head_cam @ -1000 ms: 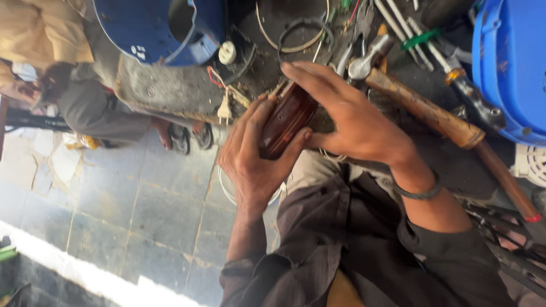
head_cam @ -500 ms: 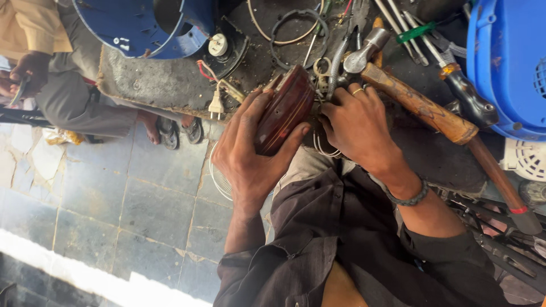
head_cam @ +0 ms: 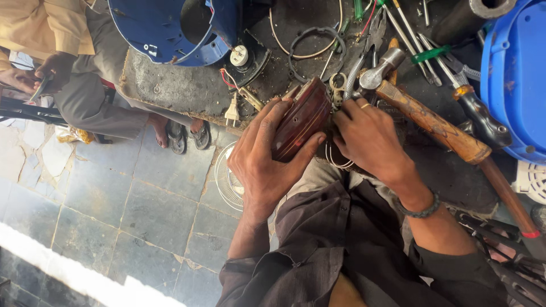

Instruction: The person disassembles a circular maroon electrical component, removes a brass fitting, and uses a screwdriver to adjust internal wiring and screws. The component is handled repeatedly and reassembled with visible tool use.

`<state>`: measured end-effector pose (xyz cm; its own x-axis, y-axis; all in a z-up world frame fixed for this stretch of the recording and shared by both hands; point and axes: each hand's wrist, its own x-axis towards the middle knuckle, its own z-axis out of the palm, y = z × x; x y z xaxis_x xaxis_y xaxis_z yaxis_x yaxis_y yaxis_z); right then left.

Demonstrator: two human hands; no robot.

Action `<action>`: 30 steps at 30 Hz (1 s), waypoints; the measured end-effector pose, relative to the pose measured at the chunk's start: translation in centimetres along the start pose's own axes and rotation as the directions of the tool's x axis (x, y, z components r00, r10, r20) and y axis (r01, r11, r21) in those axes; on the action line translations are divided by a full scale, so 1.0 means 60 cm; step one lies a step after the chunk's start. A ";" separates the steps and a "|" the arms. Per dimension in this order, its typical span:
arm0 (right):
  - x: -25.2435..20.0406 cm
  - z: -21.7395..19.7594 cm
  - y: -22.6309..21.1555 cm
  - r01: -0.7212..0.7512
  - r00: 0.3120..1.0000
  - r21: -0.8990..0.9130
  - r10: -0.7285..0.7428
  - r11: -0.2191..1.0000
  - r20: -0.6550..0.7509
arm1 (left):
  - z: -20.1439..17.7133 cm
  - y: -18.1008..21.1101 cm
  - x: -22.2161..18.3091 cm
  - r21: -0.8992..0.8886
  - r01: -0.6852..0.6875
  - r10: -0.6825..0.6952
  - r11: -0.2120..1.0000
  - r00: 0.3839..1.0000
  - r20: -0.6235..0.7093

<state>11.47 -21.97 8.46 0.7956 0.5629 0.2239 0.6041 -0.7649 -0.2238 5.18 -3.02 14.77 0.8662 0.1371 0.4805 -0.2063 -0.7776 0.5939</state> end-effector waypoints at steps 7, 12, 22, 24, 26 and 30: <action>0.011 -0.103 -0.025 0.244 0.884 0.311 -0.079 0.919 -0.460 | 0.003 0.002 -0.004 -0.010 -0.015 0.015 1.000 1.000 0.016; 0.051 -0.106 -0.049 0.372 0.860 0.245 -0.233 0.895 -0.454 | 0.009 0.005 -0.003 -0.019 -0.008 0.007 1.000 1.000 -0.028; 0.049 -0.139 -0.059 0.417 0.874 0.076 -0.376 0.906 -0.309 | 0.013 0.002 -0.012 -0.008 -0.044 0.044 0.999 0.999 -0.022; 0.051 -0.146 -0.056 0.391 0.901 0.171 -0.338 0.904 -0.273 | 0.013 0.001 -0.011 -0.004 -0.054 0.054 0.999 0.998 -0.023; 0.057 -0.149 -0.054 0.381 0.913 0.226 -0.325 0.897 -0.248 | 0.015 0.001 -0.010 0.001 -0.057 0.057 0.998 0.998 -0.026; 0.063 -0.149 -0.050 0.376 0.920 0.262 -0.324 0.889 -0.221 | 0.015 0.003 -0.010 -0.003 -0.051 0.051 0.999 0.998 -0.027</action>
<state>12.27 -20.37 18.44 0.5259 0.6962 0.4885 0.8481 -0.3861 -0.3627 5.04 -3.81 13.99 0.8419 0.1144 0.5274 -0.2514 -0.7815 0.5709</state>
